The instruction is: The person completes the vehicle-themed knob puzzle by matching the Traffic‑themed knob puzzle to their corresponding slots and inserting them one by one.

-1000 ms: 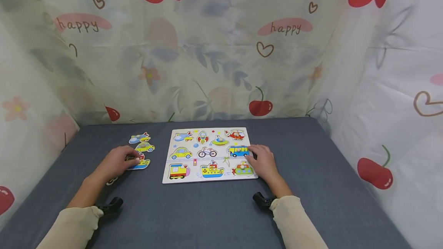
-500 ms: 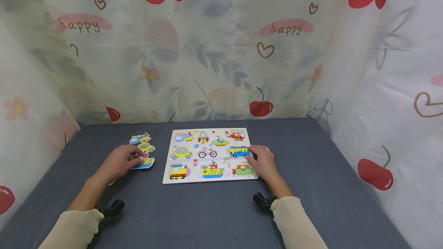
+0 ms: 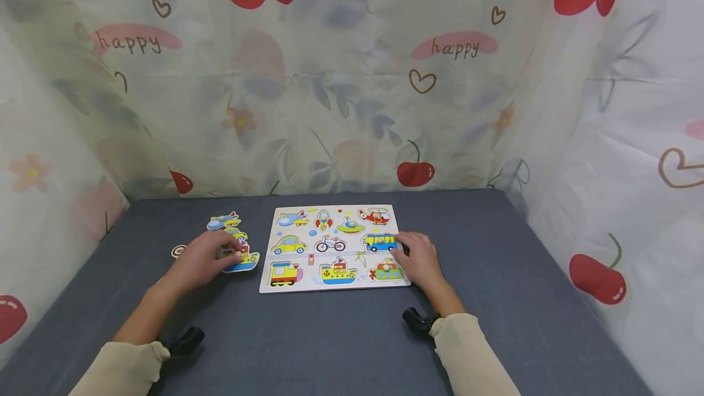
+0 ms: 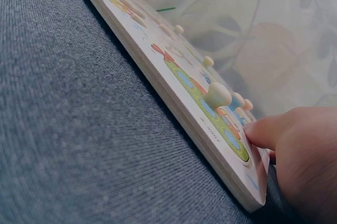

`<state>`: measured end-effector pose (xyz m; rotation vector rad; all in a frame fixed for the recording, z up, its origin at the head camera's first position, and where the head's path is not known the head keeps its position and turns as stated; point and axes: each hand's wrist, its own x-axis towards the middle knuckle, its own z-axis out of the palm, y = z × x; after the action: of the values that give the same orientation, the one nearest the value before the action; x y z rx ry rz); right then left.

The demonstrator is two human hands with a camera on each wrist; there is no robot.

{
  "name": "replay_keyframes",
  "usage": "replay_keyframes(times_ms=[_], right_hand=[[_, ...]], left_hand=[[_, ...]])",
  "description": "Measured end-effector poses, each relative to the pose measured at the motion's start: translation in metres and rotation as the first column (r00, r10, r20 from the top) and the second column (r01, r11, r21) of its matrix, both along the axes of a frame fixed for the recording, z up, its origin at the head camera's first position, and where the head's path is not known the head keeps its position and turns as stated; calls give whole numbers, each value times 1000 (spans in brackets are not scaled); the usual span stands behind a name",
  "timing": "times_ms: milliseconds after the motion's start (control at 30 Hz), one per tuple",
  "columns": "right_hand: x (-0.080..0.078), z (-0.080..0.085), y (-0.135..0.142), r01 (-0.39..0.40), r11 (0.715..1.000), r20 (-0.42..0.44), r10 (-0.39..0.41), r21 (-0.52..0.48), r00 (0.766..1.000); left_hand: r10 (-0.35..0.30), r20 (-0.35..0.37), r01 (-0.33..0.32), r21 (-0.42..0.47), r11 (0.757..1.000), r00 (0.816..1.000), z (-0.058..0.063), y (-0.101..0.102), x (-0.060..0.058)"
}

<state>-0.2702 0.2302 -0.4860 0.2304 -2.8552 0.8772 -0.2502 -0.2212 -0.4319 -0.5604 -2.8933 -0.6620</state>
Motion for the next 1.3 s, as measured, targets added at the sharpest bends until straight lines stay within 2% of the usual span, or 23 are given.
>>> replay_keyframes(times_ms=[267,533,867,1133,1300], right_hand=[[0,0,0,-1,1000,2,1,-5,1000],[0,0,-1,0,1000,-2,0,-1,1000],[0,0,0,6,1000,1,-6,2,1000],[1,0,-1,3,1000,-1,-3,3,1000],[2,1,-1,-3,1000,-9,3,2,1000]], left_hand=[[-83,-70,83,-4,997,994,2,18,12],[-125,-74,126,4,992,989,4,32,21],[-163,-148,170,38,985,976,-12,50,19],[-176,-161,183,30,983,971,-15,70,19],[-203,-182,209,12,978,962,-19,84,18]])
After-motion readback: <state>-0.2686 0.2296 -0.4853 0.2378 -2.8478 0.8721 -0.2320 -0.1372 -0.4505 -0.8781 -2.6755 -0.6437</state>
